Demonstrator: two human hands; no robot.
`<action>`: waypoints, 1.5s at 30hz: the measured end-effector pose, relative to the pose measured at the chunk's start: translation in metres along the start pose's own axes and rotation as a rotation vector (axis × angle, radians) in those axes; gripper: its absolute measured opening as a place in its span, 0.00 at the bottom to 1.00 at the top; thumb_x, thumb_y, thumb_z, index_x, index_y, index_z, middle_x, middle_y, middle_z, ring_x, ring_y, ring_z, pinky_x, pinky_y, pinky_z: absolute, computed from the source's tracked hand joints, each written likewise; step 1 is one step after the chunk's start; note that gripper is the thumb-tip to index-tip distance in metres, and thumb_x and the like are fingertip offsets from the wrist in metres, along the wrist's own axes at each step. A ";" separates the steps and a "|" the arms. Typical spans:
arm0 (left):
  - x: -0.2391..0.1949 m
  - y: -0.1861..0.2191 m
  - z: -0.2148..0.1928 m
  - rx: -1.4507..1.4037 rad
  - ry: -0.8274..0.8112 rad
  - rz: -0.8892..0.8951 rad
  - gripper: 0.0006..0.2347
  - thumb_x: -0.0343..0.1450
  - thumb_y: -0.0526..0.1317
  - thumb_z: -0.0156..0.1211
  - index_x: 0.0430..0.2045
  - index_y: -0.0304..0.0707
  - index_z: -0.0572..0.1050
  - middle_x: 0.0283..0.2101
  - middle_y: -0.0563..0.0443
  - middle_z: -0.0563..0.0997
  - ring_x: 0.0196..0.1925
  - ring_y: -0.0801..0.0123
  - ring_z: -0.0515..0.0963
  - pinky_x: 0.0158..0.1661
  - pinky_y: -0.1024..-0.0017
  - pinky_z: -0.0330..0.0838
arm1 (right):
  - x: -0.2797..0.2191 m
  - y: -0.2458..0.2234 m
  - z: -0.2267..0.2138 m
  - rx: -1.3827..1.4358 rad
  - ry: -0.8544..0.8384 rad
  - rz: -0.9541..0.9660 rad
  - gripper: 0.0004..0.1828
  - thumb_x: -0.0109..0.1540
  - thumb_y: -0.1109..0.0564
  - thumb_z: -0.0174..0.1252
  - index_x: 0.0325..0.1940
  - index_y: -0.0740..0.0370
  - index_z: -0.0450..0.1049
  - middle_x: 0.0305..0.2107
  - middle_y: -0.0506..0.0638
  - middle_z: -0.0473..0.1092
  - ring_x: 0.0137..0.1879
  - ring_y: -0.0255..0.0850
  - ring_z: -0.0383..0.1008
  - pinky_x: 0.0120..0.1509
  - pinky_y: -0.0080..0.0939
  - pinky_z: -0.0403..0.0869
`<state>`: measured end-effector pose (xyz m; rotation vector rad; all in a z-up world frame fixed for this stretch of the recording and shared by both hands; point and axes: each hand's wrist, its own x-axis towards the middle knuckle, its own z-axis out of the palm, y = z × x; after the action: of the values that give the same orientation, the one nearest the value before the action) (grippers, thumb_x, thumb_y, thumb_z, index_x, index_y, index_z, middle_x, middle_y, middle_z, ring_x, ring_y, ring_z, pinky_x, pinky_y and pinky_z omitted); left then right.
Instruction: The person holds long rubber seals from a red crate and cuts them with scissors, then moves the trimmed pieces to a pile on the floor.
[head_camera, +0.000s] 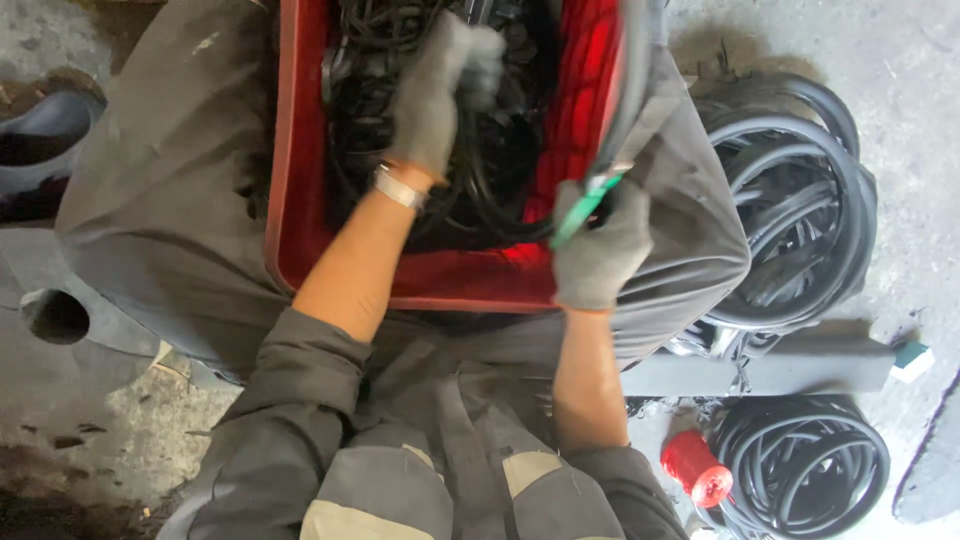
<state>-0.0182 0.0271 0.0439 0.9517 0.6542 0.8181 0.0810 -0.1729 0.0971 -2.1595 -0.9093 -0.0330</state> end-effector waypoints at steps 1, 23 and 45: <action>-0.002 0.001 -0.014 -0.040 0.022 0.057 0.23 0.75 0.62 0.51 0.38 0.41 0.81 0.31 0.60 0.75 0.33 0.78 0.74 0.34 0.76 0.70 | 0.003 0.012 -0.009 0.191 -0.044 0.090 0.17 0.63 0.56 0.73 0.47 0.63 0.72 0.33 0.52 0.73 0.36 0.42 0.75 0.43 0.44 0.75; 0.012 -0.038 -0.032 0.019 0.262 -0.389 0.22 0.76 0.53 0.49 0.40 0.31 0.82 0.31 0.50 0.80 0.31 0.67 0.78 0.33 0.67 0.76 | -0.021 0.198 -0.154 0.749 0.572 0.685 0.17 0.66 0.53 0.70 0.47 0.67 0.72 0.33 0.55 0.72 0.35 0.42 0.70 0.39 0.43 0.70; -0.035 -0.052 0.018 0.850 -0.703 -0.579 0.22 0.73 0.51 0.51 0.59 0.43 0.74 0.61 0.49 0.79 0.65 0.64 0.73 0.64 0.67 0.62 | -0.076 0.339 -0.203 0.420 0.617 1.003 0.16 0.65 0.53 0.69 0.44 0.66 0.72 0.32 0.55 0.73 0.35 0.41 0.72 0.38 0.43 0.72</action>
<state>-0.0063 -0.0272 0.0100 1.5938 0.5971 -0.3742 0.2859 -0.5040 -0.0042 -1.8059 0.5079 -0.0073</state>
